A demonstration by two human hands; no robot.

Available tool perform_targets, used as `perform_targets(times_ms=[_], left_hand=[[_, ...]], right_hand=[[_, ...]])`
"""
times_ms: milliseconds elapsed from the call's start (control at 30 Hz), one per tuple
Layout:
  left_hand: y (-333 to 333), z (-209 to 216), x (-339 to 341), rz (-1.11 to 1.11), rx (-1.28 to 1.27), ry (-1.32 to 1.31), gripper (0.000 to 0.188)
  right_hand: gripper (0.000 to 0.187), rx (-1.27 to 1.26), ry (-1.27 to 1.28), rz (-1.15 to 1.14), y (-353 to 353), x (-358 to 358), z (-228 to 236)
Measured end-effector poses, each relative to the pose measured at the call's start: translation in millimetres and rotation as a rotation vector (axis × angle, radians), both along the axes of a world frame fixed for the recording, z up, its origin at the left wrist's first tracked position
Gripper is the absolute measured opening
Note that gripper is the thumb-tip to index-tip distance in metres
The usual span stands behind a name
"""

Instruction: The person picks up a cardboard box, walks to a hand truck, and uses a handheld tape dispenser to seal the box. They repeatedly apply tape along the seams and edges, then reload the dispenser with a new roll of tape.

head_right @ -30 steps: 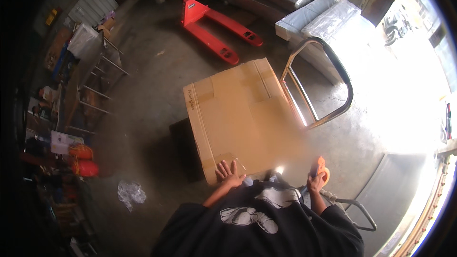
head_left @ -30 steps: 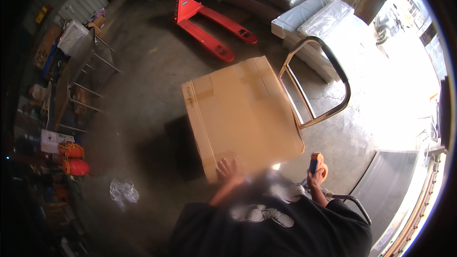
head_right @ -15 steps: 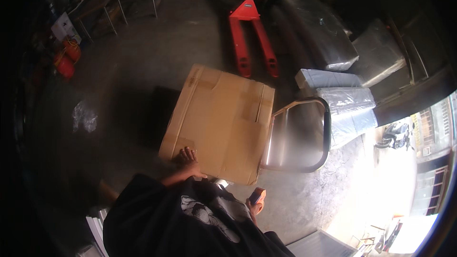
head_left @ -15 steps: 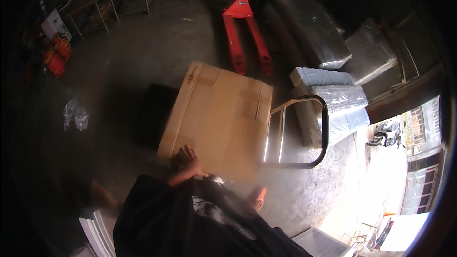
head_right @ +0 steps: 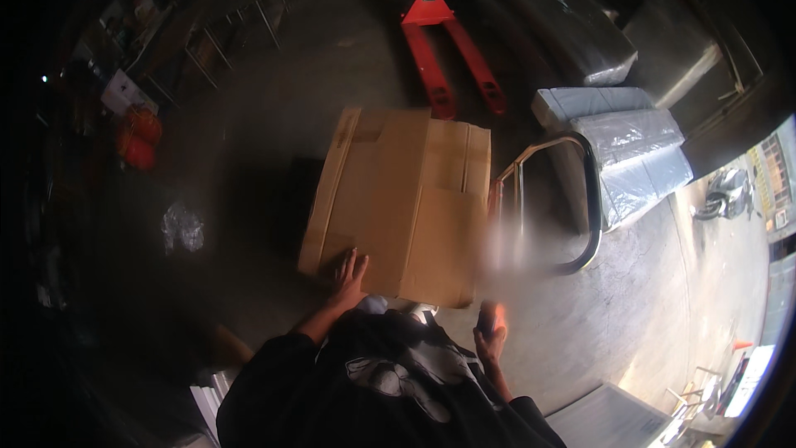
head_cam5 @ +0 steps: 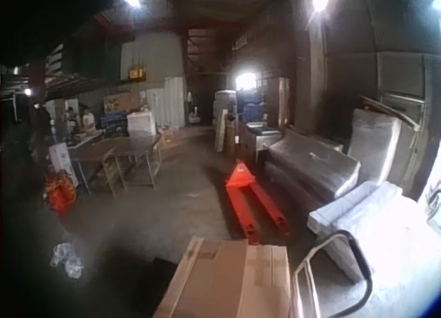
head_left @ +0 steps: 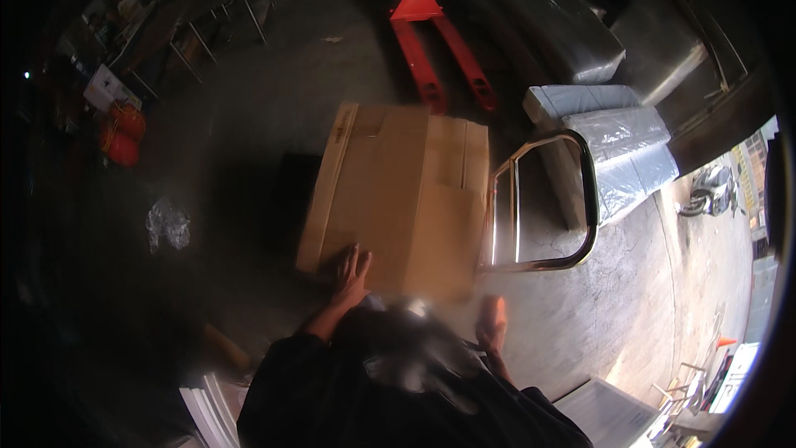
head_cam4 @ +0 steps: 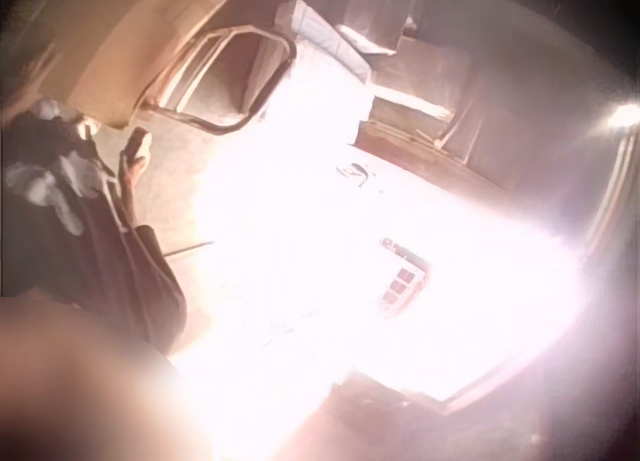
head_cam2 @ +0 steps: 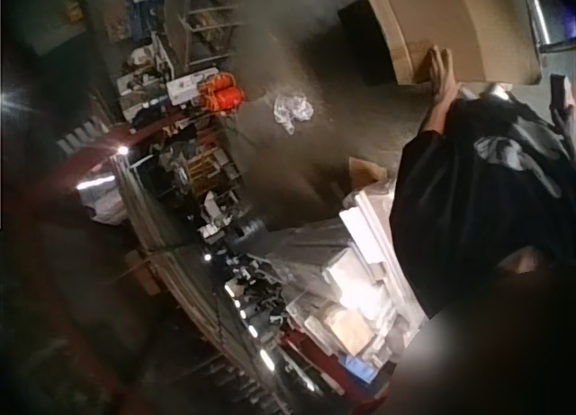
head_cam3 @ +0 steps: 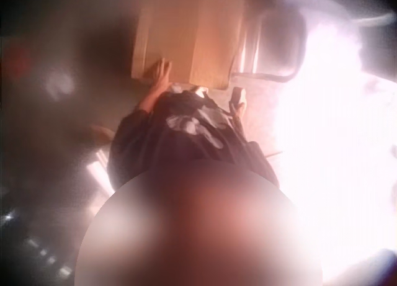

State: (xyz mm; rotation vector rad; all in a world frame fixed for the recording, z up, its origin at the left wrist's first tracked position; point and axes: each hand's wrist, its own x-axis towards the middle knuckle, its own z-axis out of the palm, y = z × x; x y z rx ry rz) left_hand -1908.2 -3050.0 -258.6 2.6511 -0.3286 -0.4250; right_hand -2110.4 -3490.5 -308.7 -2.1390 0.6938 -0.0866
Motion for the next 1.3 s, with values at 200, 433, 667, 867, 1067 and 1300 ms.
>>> perform_targets(times_ms=[200,433,667,867,1067,1300], left_hand=[[55,24,-19,0.664,-0.376,-0.06,0.063],[131,68,6,0.826,-0.525,-0.379,0.044],[118,55,-8,0.625,-0.454,-0.162,0.042],[116,60,6,0.203,-0.261,0.027,0.045],[64,75,46,-0.152,0.102,0.5,0.111],[33,-1,55,-0.449,0.197,0.083,0.133]], right_hand=[[0.043,0.649,-0.034,-0.038,20,45,71],[0.019,0.807,-0.025,0.297,71,146,118],[0.018,0.599,-0.29,0.486,150,245,129],[0.029,0.223,-0.09,0.335,201,262,135],[0.042,-0.236,0.416,0.451,216,243,77],[0.051,-0.353,0.2,0.032,197,192,79]])
